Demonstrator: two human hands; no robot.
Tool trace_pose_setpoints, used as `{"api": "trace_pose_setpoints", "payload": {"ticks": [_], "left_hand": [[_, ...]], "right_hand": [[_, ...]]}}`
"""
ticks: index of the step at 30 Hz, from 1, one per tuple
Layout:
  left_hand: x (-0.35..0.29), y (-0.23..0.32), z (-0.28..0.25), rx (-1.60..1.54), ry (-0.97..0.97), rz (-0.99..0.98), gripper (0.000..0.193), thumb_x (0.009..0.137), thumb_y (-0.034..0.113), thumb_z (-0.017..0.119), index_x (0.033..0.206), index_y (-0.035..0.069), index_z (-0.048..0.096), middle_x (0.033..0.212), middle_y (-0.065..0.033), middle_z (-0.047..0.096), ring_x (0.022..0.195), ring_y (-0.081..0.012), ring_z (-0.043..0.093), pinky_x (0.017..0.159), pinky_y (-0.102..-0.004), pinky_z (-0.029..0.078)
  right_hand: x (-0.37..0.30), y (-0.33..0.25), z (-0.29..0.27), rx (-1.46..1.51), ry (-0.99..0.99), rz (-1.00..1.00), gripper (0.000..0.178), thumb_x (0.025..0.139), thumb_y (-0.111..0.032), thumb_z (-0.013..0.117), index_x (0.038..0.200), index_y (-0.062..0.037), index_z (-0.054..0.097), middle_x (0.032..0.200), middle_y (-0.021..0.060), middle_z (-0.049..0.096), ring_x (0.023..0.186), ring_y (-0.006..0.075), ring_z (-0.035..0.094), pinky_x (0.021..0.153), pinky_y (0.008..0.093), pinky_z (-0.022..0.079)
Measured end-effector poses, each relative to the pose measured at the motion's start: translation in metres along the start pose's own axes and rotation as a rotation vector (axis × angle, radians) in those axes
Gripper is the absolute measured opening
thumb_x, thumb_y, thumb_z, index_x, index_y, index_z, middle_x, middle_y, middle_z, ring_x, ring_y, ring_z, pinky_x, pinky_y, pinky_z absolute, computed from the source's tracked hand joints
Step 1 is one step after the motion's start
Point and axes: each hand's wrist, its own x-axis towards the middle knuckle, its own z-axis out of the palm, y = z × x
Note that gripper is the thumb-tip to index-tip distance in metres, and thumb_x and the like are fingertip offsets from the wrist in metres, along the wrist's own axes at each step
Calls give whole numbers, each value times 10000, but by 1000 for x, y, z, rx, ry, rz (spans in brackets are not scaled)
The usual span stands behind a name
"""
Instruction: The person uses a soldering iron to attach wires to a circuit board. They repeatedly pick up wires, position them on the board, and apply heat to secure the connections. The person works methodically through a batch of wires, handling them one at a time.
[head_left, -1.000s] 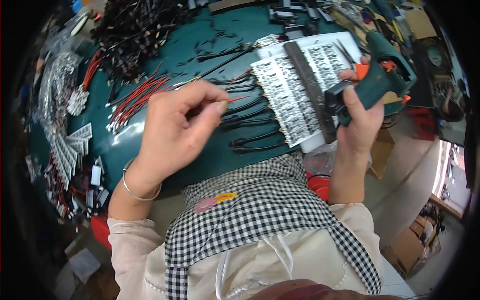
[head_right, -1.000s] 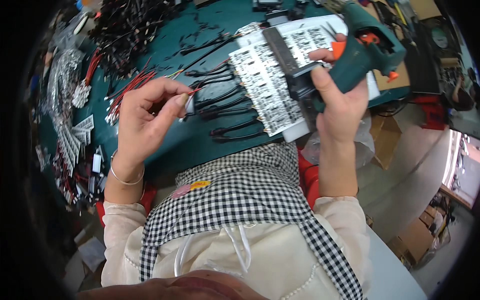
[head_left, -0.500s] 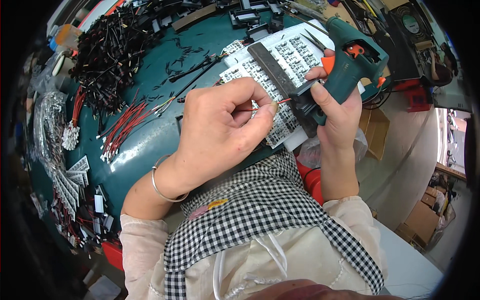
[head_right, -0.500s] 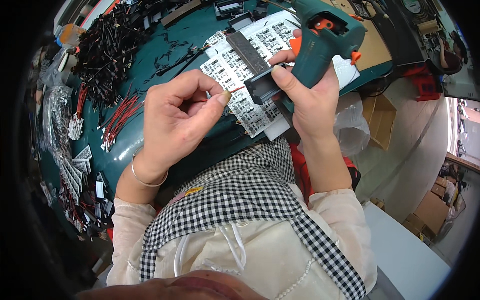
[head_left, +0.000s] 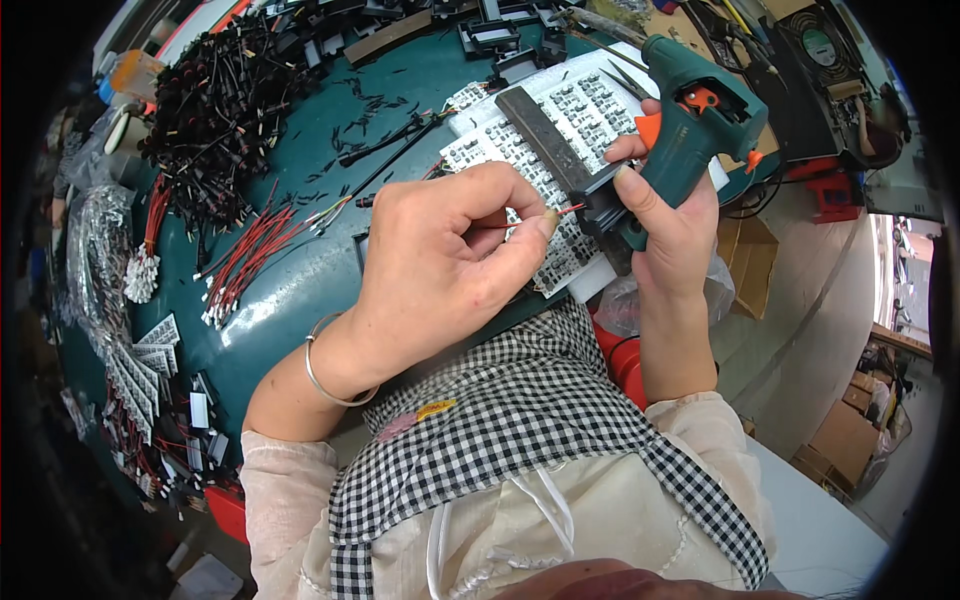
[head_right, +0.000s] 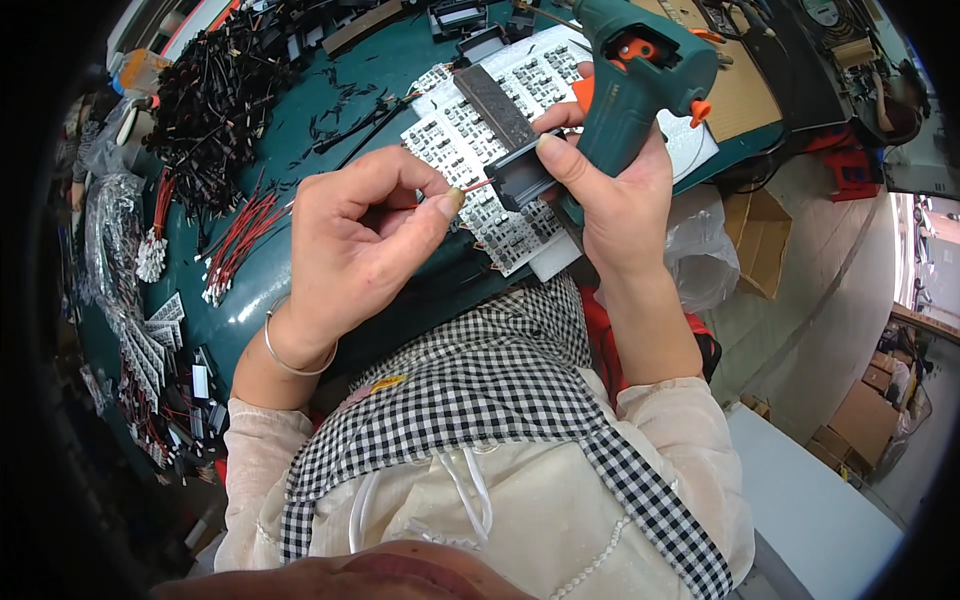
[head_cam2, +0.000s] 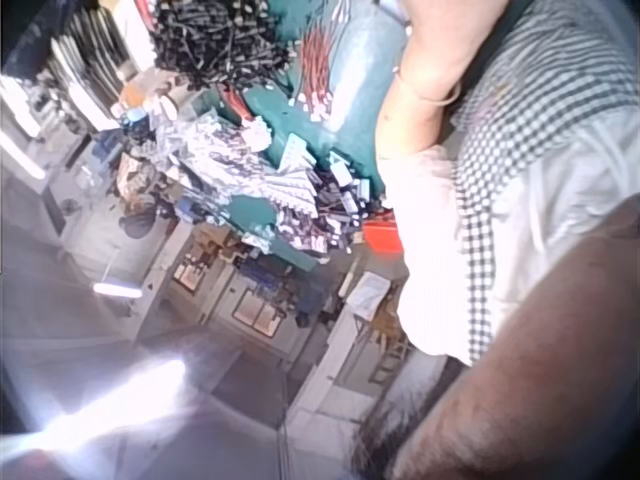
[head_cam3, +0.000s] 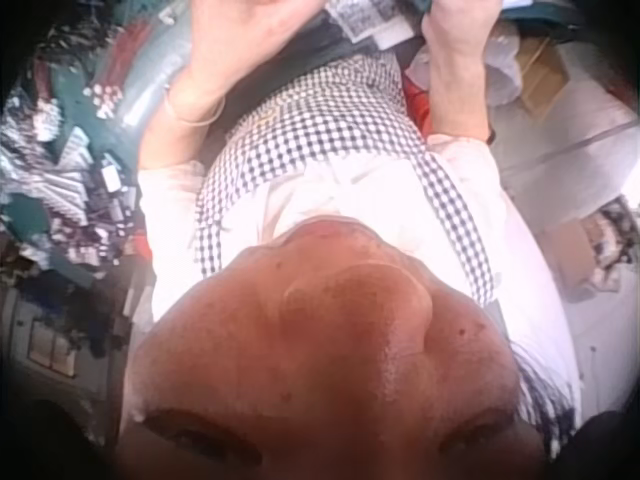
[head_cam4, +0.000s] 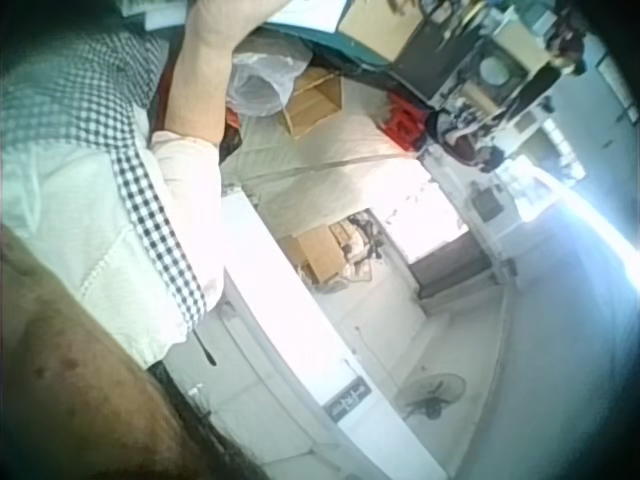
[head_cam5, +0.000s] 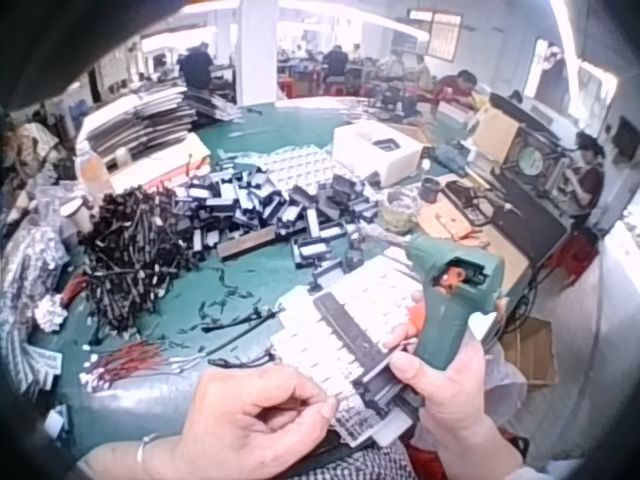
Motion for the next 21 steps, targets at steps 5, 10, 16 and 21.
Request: {"api": "trace_pose_setpoints", "payload": {"ticks": [5,10,16,21], "left_hand": [[1,-2,-1,22,-13,-11,70,821,27,665,778,-7,621,621,45,559,527,23,393,460,-157,262],[0,-3,-1,39,-21,-2,66,818,24,669,780,-9,626,624,32,573,533,16,420,463,-159,284],[1,-3,-1,64,-20,39,53,806,18,680,783,-10,642,625,16,583,534,0,456,468,-164,317],[0,-4,-1,33,-30,33,63,804,22,692,783,-11,643,626,14,581,534,-2,461,466,-166,319]], "right_hand": [[0,1,-2,10,-6,8,602,793,16,700,1316,17,402,942,105,647,727,109,630,524,219,495],[0,0,-2,13,-12,11,609,792,21,698,1321,23,396,945,108,644,732,115,632,530,220,498],[0,2,-3,24,-8,16,609,789,33,697,1321,23,400,954,113,642,760,121,637,568,219,511],[0,3,-4,20,-8,15,607,787,37,698,1318,20,405,959,112,641,783,119,638,616,219,520]]}}
